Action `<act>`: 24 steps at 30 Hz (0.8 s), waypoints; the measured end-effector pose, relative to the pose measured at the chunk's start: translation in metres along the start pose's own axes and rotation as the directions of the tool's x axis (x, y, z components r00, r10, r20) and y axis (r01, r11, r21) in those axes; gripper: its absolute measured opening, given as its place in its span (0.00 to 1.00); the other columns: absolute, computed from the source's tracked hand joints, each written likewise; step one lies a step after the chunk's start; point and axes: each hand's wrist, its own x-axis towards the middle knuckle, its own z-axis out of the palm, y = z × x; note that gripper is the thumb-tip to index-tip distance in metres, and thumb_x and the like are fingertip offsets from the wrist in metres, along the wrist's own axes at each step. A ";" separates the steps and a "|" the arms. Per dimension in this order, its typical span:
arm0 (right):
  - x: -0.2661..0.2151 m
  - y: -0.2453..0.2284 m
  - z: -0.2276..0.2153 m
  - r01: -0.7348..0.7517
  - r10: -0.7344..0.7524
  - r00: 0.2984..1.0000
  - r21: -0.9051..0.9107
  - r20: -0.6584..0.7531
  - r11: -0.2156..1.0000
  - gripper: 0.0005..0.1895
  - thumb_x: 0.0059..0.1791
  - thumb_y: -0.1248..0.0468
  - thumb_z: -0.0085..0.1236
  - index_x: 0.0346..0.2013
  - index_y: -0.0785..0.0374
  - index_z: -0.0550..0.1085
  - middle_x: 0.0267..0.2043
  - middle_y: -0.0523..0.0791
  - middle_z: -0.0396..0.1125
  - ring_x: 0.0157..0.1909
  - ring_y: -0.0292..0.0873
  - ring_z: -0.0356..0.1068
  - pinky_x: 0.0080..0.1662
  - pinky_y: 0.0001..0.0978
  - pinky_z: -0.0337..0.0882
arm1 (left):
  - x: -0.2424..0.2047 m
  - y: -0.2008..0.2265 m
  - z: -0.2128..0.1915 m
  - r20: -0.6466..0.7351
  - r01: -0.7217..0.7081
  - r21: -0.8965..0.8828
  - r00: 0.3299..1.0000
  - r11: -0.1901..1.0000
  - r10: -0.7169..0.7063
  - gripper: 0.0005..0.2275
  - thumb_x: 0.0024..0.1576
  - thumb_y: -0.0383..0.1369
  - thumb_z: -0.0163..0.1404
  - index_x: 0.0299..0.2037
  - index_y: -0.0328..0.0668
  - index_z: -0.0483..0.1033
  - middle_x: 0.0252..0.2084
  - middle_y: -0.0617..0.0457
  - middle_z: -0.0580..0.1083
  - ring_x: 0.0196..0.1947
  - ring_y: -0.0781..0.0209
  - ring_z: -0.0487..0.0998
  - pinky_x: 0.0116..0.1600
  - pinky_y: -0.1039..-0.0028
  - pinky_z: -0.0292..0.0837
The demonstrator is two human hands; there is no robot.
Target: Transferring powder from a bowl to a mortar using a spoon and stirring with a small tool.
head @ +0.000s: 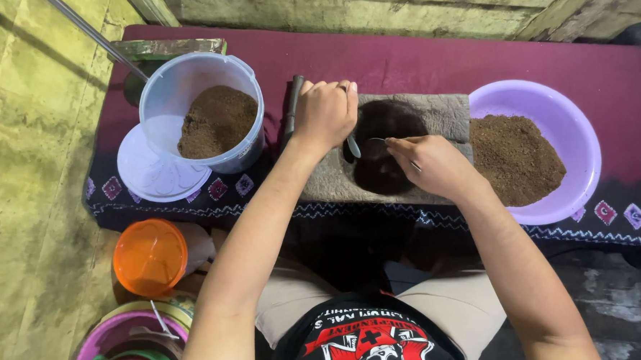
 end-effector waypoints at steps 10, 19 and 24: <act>-0.003 -0.003 0.004 -0.023 0.005 0.991 -0.131 -0.132 0.991 0.13 0.55 0.65 0.51 0.51 0.67 0.77 0.39 0.55 0.77 0.39 0.58 0.77 0.33 0.44 0.76 | 0.004 0.008 -0.016 -0.061 -0.027 0.103 0.998 0.994 0.033 0.19 0.63 0.39 0.39 0.23 0.46 0.77 0.18 0.51 0.75 0.24 0.49 0.81 0.36 0.61 0.71; 0.002 -0.009 -0.004 0.002 0.002 0.999 -0.084 0.051 0.996 0.18 0.56 0.64 0.48 0.54 0.74 0.76 0.46 0.58 0.76 0.39 0.63 0.76 0.38 0.54 0.75 | 0.014 0.019 -0.037 0.230 0.068 -0.063 0.972 0.996 -0.052 0.20 0.66 0.34 0.35 0.25 0.41 0.77 0.25 0.50 0.79 0.27 0.52 0.77 0.43 0.56 0.70; 0.001 -0.008 -0.006 -0.033 0.042 0.994 -0.094 0.100 0.995 0.19 0.55 0.65 0.47 0.55 0.71 0.77 0.38 0.60 0.76 0.33 0.67 0.74 0.34 0.57 0.72 | 0.015 0.018 -0.036 0.232 0.073 -0.070 0.971 0.995 -0.055 0.22 0.65 0.35 0.35 0.22 0.41 0.77 0.23 0.51 0.78 0.26 0.54 0.77 0.42 0.55 0.69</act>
